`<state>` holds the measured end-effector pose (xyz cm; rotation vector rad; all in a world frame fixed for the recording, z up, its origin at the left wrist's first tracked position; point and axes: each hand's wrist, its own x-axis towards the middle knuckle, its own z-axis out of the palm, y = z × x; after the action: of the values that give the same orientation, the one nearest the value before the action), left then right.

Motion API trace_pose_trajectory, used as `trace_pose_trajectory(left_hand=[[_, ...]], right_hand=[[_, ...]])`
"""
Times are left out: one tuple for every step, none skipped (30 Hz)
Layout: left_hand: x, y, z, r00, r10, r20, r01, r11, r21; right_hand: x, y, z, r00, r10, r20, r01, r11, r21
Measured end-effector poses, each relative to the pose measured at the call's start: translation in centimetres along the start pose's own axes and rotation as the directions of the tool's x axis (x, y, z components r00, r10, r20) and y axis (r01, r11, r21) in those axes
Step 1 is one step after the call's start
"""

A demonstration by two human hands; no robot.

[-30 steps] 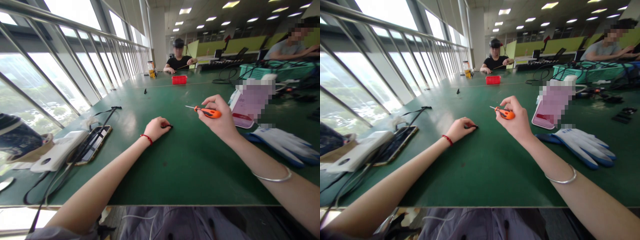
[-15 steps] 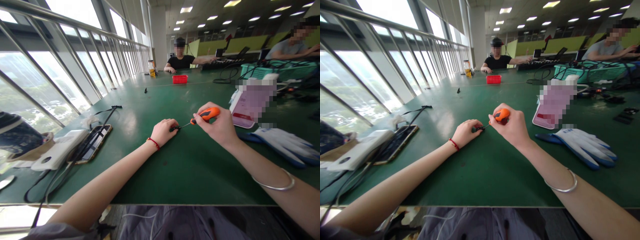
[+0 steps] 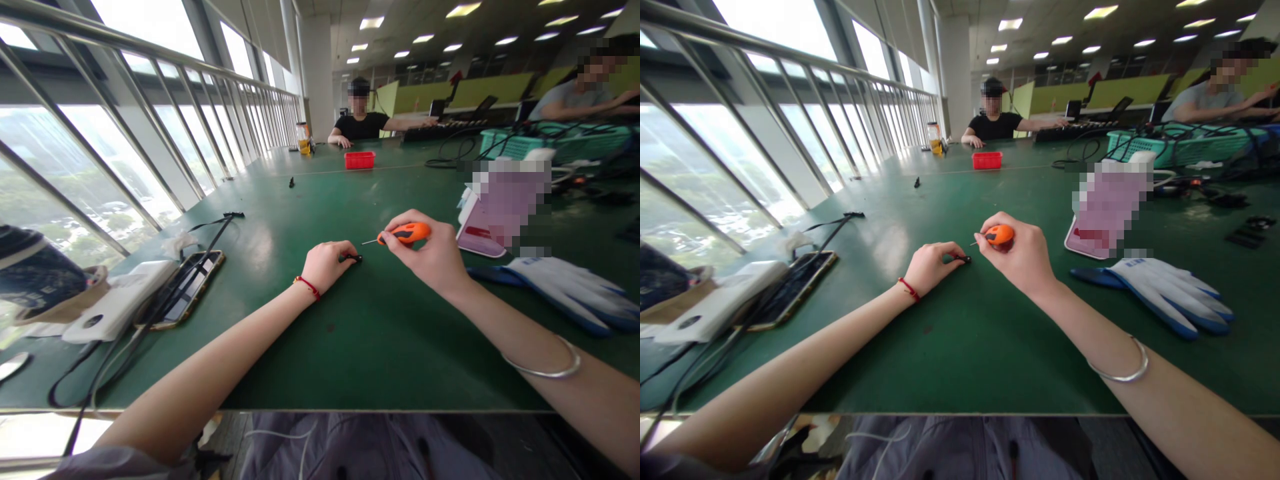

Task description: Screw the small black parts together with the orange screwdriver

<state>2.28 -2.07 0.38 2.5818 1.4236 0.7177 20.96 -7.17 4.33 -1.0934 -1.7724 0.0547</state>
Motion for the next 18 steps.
trace_pose_trajectory(left_hand=[[0.03, -0.04, 0.03, 1.000, -0.006, 0.002, 0.006, 1.000, -0.004], [0.07, -0.10, 0.07, 1.000, -0.011, 0.003, 0.011, 1.000, -0.008], [0.12, -0.16, 0.11, 1.000, -0.011, 0.006, 0.011, 1.000, -0.012], [0.18, -0.22, 0.15, 1.000, -0.008, 0.008, 0.008, 1.000, -0.018], [0.24, -0.29, 0.20, 1.000, -0.003, 0.012, 0.003, 1.000, -0.023], [0.31, -0.36, 0.25, 1.000, 0.003, 0.018, -0.002, 1.000, -0.028], [0.37, -0.41, 0.29, 1.000, 0.010, 0.024, -0.009, 1.000, -0.030], [0.42, -0.46, 0.32, 0.999, 0.017, 0.030, -0.016, 0.999, -0.029], [0.47, -0.49, 0.34, 0.999, 0.025, 0.036, -0.024, 0.999, -0.026], [0.50, -0.51, 0.36, 0.999, 0.033, 0.038, -0.033, 0.999, -0.022], [0.51, -0.51, 0.36, 0.998, 0.041, 0.039, -0.041, 0.999, -0.019], [0.51, -0.51, 0.36, 0.998, 0.046, 0.038, -0.045, 0.999, -0.020], [0.50, -0.51, 0.36, 0.998, 0.044, 0.036, -0.043, 0.999, -0.023], [0.49, -0.52, 0.36, 0.999, 0.038, 0.034, -0.037, 0.999, -0.030], [0.47, -0.53, 0.37, 0.999, 0.031, 0.032, -0.030, 0.999, -0.041], [0.46, -0.56, 0.38, 0.999, 0.027, 0.031, -0.026, 0.998, -0.055], [0.46, -0.60, 0.41, 0.999, 0.026, 0.029, -0.024, 0.997, -0.069], [0.46, -0.65, 0.44, 0.999, 0.027, 0.027, -0.024, 0.996, -0.083]], right_hand=[[-0.04, -0.04, 0.03, 1.000, 0.000, 0.001, 0.000, 1.000, -0.005], [-0.07, -0.10, 0.05, 1.000, -0.002, -0.004, 0.002, 1.000, -0.009], [-0.11, -0.16, 0.06, 1.000, -0.004, -0.009, 0.004, 1.000, -0.012], [-0.15, -0.21, 0.08, 1.000, -0.006, -0.014, 0.006, 1.000, -0.012], [-0.19, -0.24, 0.12, 1.000, -0.007, -0.014, 0.007, 1.000, -0.011], [-0.23, -0.26, 0.17, 1.000, -0.007, -0.011, 0.007, 1.000, -0.008], [-0.26, -0.26, 0.22, 1.000, -0.007, -0.007, 0.007, 1.000, -0.005], [-0.29, -0.25, 0.28, 1.000, -0.007, -0.001, 0.007, 1.000, -0.002], [-0.32, -0.24, 0.34, 1.000, -0.008, 0.004, 0.008, 1.000, 0.000], [-0.34, -0.24, 0.37, 1.000, -0.011, 0.006, 0.011, 1.000, 0.002], [-0.35, -0.26, 0.38, 1.000, -0.017, 0.006, 0.017, 1.000, 0.004], [-0.36, -0.30, 0.36, 1.000, -0.025, 0.002, 0.025, 1.000, 0.005], [-0.35, -0.36, 0.31, 0.999, -0.031, -0.006, 0.031, 0.999, 0.006], [-0.33, -0.44, 0.23, 0.999, -0.036, -0.016, 0.036, 0.999, 0.006], [-0.31, -0.52, 0.14, 0.999, -0.038, -0.026, 0.038, 0.999, 0.004], [-0.29, -0.60, 0.05, 0.999, -0.038, -0.034, 0.038, 0.999, 0.001], [-0.27, -0.66, -0.03, 0.999, -0.037, -0.039, 0.036, 0.999, -0.002], [-0.25, -0.70, -0.08, 0.999, -0.035, -0.042, 0.035, 0.999, -0.004]])
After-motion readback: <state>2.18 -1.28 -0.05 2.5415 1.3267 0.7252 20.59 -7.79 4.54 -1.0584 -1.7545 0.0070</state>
